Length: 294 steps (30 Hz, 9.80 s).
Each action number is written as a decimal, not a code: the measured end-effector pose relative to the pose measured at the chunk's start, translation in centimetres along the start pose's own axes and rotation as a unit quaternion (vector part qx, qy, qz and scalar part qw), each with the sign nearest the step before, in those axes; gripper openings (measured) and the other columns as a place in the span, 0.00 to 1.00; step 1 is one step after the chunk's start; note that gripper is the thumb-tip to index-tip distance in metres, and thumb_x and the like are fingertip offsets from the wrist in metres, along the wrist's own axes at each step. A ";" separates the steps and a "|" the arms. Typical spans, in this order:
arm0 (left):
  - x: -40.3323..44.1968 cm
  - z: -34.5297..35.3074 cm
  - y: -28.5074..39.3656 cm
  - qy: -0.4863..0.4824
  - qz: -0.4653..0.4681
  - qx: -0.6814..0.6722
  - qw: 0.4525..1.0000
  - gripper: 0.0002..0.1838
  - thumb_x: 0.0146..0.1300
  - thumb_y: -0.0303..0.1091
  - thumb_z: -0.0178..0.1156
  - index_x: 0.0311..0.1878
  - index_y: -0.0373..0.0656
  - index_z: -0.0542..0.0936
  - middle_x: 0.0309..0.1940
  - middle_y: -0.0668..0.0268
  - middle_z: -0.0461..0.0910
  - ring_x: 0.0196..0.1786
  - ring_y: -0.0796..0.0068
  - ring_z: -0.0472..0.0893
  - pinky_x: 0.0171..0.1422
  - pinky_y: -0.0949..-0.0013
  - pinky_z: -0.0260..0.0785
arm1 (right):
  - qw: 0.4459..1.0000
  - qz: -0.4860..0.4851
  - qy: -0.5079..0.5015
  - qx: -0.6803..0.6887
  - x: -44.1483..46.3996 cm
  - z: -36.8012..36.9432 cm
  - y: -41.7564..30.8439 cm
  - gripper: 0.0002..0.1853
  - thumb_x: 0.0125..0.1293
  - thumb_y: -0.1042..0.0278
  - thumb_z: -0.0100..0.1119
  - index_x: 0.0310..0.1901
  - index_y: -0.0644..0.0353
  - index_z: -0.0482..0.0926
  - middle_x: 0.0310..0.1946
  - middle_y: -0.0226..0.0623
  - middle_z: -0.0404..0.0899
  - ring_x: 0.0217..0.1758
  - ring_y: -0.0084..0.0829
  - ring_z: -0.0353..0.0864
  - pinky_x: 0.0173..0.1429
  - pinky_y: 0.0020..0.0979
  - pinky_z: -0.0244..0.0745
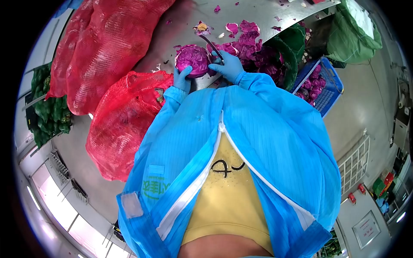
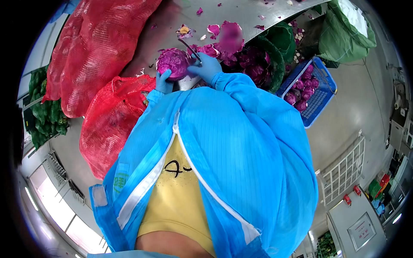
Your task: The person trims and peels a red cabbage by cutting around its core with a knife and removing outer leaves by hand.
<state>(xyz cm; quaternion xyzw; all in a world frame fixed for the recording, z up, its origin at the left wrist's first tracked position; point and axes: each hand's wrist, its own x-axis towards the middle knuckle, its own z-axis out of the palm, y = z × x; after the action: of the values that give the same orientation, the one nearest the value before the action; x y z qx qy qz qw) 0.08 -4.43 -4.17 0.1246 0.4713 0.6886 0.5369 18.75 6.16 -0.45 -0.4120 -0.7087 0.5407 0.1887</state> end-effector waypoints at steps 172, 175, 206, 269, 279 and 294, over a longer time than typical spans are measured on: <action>1.6 12.3 5.0 0.001 0.027 0.753 0.658 0.57 0.30 0.63 0.70 0.66 0.47 0.62 0.55 0.51 0.71 0.55 0.55 0.75 0.58 0.60 0.69 | 0.937 0.040 -0.023 -0.347 -1.4 -3.3 -3.3 0.09 0.64 0.64 0.42 0.42 0.58 0.66 0.31 0.51 0.80 0.35 0.52 0.81 0.37 0.51 0.72; 2.4 12.0 5.4 -0.020 0.015 0.750 0.660 0.57 0.30 0.63 0.69 0.67 0.51 0.61 0.55 0.51 0.71 0.55 0.55 0.75 0.59 0.60 0.69 | 0.926 0.054 -0.042 -0.371 0.1 -3.4 -3.6 0.10 0.63 0.65 0.42 0.44 0.59 0.66 0.33 0.53 0.80 0.37 0.52 0.81 0.38 0.50 0.73; 0.6 7.9 2.3 -0.044 0.203 0.628 0.750 0.61 0.32 0.54 0.75 0.68 0.40 0.53 0.55 0.51 0.65 0.57 0.52 0.71 0.60 0.59 0.66 | 0.991 0.067 -0.098 -0.066 0.2 -4.3 -1.1 0.28 0.69 0.44 0.41 0.69 0.38 0.56 0.33 0.51 0.80 0.33 0.40 0.81 0.46 0.37 0.75; -0.7 1.6 -0.3 -0.142 0.207 0.322 0.913 0.64 0.30 0.33 0.80 0.71 0.42 0.47 0.67 0.56 0.56 0.67 0.60 0.63 0.70 0.61 0.60 | 0.984 -0.173 -0.019 0.018 1.6 -2.2 0.2 0.20 0.55 0.60 0.67 0.50 0.52 0.78 0.46 0.36 0.78 0.49 0.34 0.77 0.55 0.31 0.71; 0.1 1.8 1.8 -0.164 0.167 0.373 0.898 0.65 0.29 0.35 0.81 0.70 0.43 0.48 0.66 0.57 0.58 0.67 0.62 0.64 0.70 0.60 0.59 | 0.919 -0.230 -0.123 -0.296 2.9 -3.5 -2.8 0.16 0.58 0.52 0.61 0.44 0.50 0.76 0.36 0.30 0.74 0.35 0.34 0.78 0.39 0.32 0.73; 0.8 1.5 1.7 -0.177 0.171 0.323 0.914 0.62 0.32 0.29 0.79 0.71 0.44 0.48 0.67 0.59 0.59 0.67 0.63 0.63 0.69 0.62 0.60 | 0.982 -0.154 -0.103 -0.021 4.4 -2.6 -1.1 0.22 0.49 0.59 0.72 0.45 0.56 0.78 0.42 0.33 0.75 0.47 0.29 0.75 0.54 0.30 0.71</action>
<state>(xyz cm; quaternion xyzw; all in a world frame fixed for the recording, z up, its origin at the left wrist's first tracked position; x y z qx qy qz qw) -0.30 -2.95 -2.33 0.4895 0.5369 0.5468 0.4161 17.58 11.17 0.71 -0.2434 -0.7907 0.5297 0.1870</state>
